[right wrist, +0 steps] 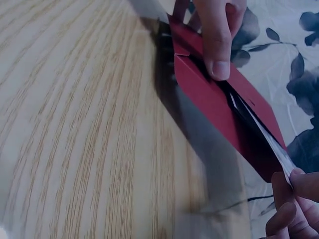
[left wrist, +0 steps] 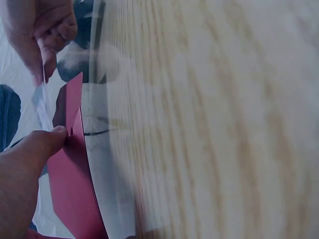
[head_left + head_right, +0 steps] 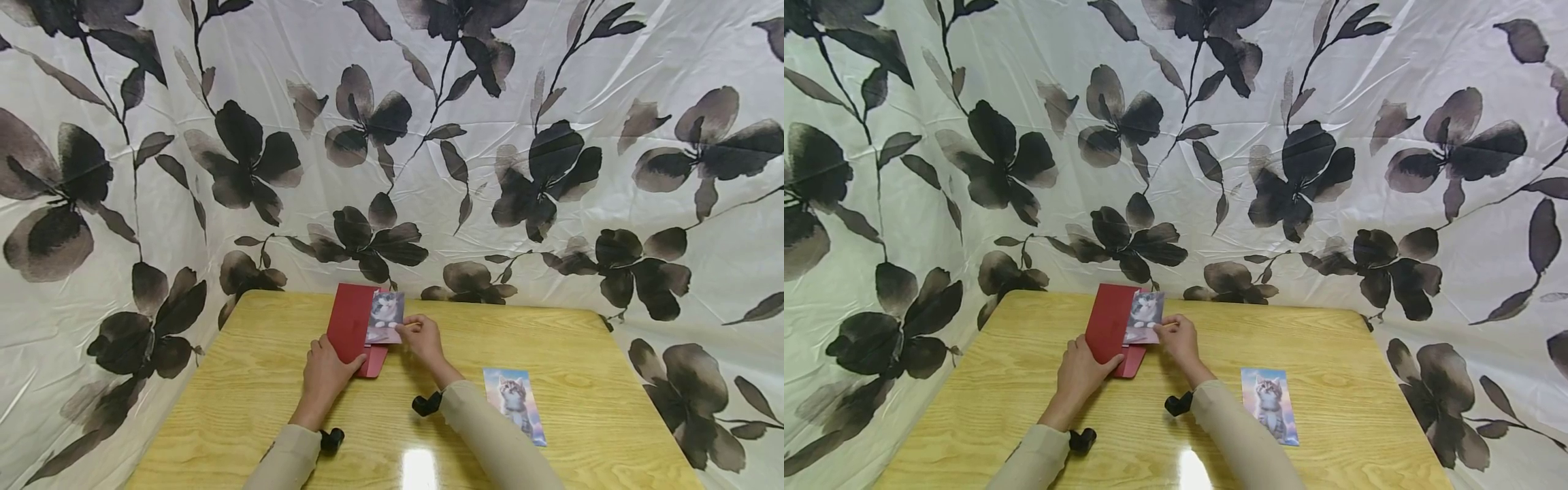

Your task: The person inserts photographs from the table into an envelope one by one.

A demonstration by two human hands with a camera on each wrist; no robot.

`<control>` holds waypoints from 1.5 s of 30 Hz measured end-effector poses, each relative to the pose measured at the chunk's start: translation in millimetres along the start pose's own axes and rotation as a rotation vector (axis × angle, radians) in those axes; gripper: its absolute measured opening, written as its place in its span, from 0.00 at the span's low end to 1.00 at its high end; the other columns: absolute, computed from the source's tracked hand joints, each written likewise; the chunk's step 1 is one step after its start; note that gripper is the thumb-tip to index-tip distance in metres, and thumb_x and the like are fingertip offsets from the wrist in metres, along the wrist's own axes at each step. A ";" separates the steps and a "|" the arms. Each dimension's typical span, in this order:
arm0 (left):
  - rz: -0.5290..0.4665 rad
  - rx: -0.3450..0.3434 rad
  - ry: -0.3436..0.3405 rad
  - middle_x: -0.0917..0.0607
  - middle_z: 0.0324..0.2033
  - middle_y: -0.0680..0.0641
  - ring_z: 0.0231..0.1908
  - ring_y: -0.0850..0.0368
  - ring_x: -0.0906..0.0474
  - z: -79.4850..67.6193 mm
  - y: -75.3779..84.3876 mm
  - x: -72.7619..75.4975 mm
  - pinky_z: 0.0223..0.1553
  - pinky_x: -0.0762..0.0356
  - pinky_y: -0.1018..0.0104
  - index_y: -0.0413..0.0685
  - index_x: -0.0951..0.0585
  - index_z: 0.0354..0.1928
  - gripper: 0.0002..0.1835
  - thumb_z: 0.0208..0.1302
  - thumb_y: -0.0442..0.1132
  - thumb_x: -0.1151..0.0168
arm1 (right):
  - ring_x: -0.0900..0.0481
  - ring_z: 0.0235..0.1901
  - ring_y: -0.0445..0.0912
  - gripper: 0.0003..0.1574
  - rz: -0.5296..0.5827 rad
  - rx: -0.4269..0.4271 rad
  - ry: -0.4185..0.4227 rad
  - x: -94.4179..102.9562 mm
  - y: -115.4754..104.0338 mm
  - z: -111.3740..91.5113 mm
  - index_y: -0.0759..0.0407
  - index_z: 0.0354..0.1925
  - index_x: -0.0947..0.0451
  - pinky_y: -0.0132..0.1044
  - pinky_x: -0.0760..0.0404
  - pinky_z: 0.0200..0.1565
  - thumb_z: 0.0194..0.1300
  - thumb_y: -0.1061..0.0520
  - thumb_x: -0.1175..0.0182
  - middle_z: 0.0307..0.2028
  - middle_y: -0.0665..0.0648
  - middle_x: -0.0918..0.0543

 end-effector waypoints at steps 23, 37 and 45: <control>-0.005 0.007 0.002 0.24 0.47 0.29 0.46 0.33 0.20 0.0 1.1 2.3 0.48 0.16 0.39 0.23 0.30 0.60 0.50 0.56 0.61 0.19 | 0.25 0.22 0.40 0.12 0.005 -0.043 -0.008 -35.0 -2.6 4.9 0.65 0.45 0.18 0.31 0.27 0.25 0.70 0.59 0.27 0.25 0.53 0.18; 0.000 0.018 -0.002 0.23 0.48 0.29 0.46 0.34 0.21 2.2 2.1 3.4 0.48 0.16 0.40 0.24 0.31 0.62 0.51 0.56 0.61 0.19 | 0.22 0.27 0.40 0.14 -0.001 -0.002 0.036 -29.3 -7.4 -5.7 0.68 0.51 0.19 0.31 0.25 0.29 0.70 0.64 0.30 0.32 0.59 0.13; -0.017 0.013 -0.007 0.23 0.48 0.29 0.46 0.34 0.21 0.0 2.4 0.9 0.48 0.16 0.40 0.24 0.30 0.62 0.50 0.56 0.60 0.19 | 0.24 0.22 0.38 0.12 0.009 0.004 0.047 -31.2 3.4 -4.4 0.68 0.48 0.17 0.29 0.27 0.25 0.69 0.65 0.29 0.30 0.57 0.13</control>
Point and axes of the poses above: each hand's wrist, its own z-axis towards the middle knuckle, its own x-axis out of the back of the hand, y = z × x, the point moved 10 cm from there along z, towards the middle knuckle
